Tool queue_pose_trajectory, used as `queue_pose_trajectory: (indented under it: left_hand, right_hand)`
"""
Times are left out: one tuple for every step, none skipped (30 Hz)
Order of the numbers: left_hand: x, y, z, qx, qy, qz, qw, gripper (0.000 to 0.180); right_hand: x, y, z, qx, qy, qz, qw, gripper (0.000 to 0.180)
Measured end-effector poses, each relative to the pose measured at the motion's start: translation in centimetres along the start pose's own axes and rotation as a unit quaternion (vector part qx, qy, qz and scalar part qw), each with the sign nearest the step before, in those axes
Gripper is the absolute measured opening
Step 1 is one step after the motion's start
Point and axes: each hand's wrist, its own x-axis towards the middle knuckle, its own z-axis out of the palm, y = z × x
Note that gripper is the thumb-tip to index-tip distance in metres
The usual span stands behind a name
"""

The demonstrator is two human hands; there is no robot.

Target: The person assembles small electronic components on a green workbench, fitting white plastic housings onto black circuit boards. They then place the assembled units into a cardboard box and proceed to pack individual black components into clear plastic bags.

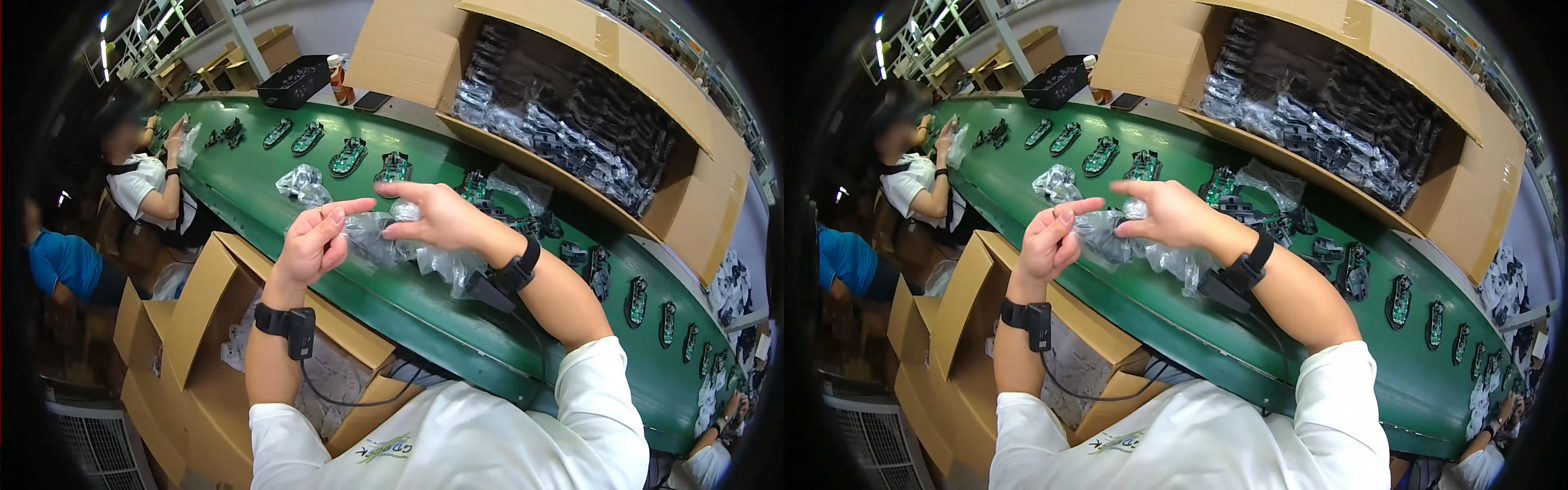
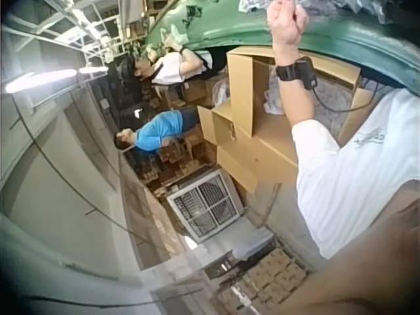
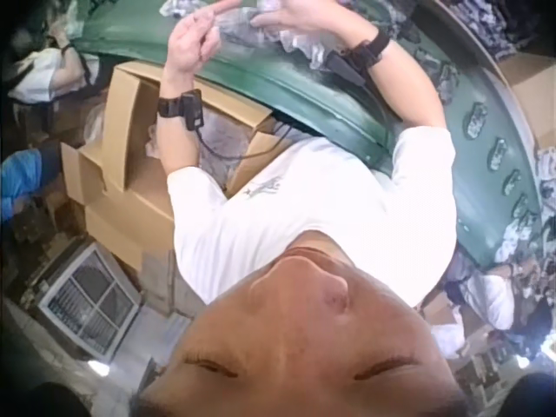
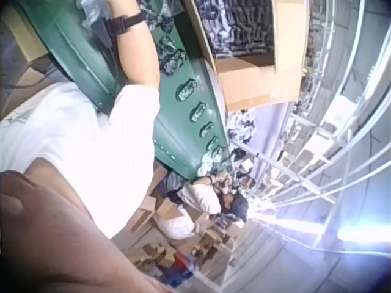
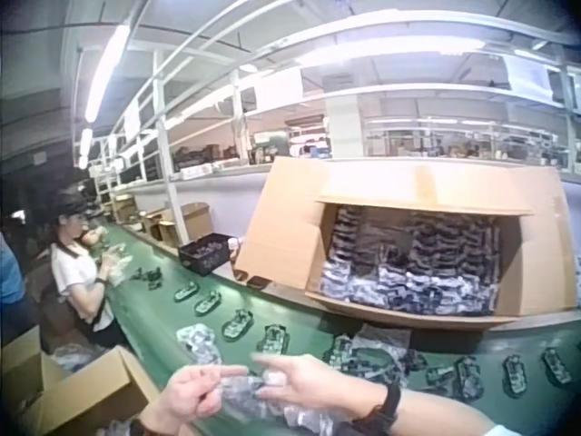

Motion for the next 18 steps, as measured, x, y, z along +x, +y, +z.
queue_pose_trajectory:
  left_hand:
    - [0.2,0.1,-0.5,0.001,-0.024,-0.001,1.000,0.048]
    - [0.5,0.2,-0.8,0.002,-0.049,-0.002,0.999,0.048]
    - [0.4,0.3,-0.9,0.053,0.005,0.010,0.999,0.046]
    - [0.9,0.4,-0.5,0.103,0.055,0.023,0.993,0.044]
    - [1.3,0.5,-0.2,0.153,0.104,0.036,0.982,0.043]
    - [1.7,0.5,-0.2,0.187,0.113,0.033,0.975,0.042]
    - [2.1,0.5,-0.2,0.222,0.122,0.030,0.967,0.040]
    - [2.4,0.6,-0.2,0.256,0.131,0.027,0.957,0.039]
    - [2.6,1.6,0.5,0.244,0.077,0.027,0.966,0.038]
    - [2.6,2.0,0.6,0.215,0.051,0.024,0.975,0.037]
    - [2.5,2.2,0.5,0.185,0.025,0.020,0.982,0.037]
    - [2.5,2.6,0.5,0.154,0.001,0.019,0.988,0.036]
    - [2.4,3.3,0.7,0.166,-0.006,0.014,0.986,0.036]
    - [2.6,3.5,0.6,0.169,-0.006,0.030,0.985,0.037]
    - [2.5,3.6,0.4,0.171,-0.002,0.042,0.984,0.037]
    - [2.5,3.7,0.1,0.174,0.002,0.054,0.983,0.038]
    - [2.6,3.3,-0.5,0.179,0.043,0.089,0.979,0.038]
    - [2.7,3.4,-0.7,0.178,0.067,0.090,0.978,0.038]
  right_hand:
    - [0.3,0.7,0.7,0.025,0.029,-0.036,0.999,0.039]
    - [0.4,1.4,1.0,0.049,0.058,-0.072,0.994,0.036]
    - [1.0,0.3,0.3,0.014,-0.010,0.028,0.999,0.026]
    - [1.1,-0.9,-0.3,-0.034,0.010,0.057,0.998,0.022]
    - [1.4,-0.7,-0.4,-0.029,0.075,0.025,0.996,0.022]
    - [1.6,-0.7,-0.7,-0.025,0.141,-0.006,0.990,0.022]
    - [1.7,-0.8,-1.3,-0.079,0.129,-0.003,0.988,0.027]
    - [2.0,-1.2,-1.4,-0.083,0.102,0.011,0.991,0.029]
    - [2.2,-1.5,-1.5,-0.088,0.079,0.027,0.993,0.030]
    - [2.4,-1.6,-1.5,-0.092,0.055,0.043,0.993,0.031]
    - [2.5,-0.5,-0.7,-0.064,0.067,-0.002,0.996,0.032]
    - [3.0,-0.4,-0.3,-0.041,0.078,-0.051,0.995,0.033]
    - [3.3,-0.2,-0.7,-0.022,0.026,-0.021,0.999,0.032]
    - [3.7,-0.1,-1.1,-0.004,-0.026,0.010,1.000,0.032]
    - [4.1,-0.2,-1.1,-0.016,-0.007,0.013,1.000,0.032]
    - [4.0,-0.6,-1.0,0.022,0.048,0.010,0.999,0.030]
    - [4.1,-0.7,-1.2,0.033,0.087,-0.004,0.996,0.031]
    - [4.2,-0.8,-1.6,0.044,0.127,-0.019,0.991,0.033]
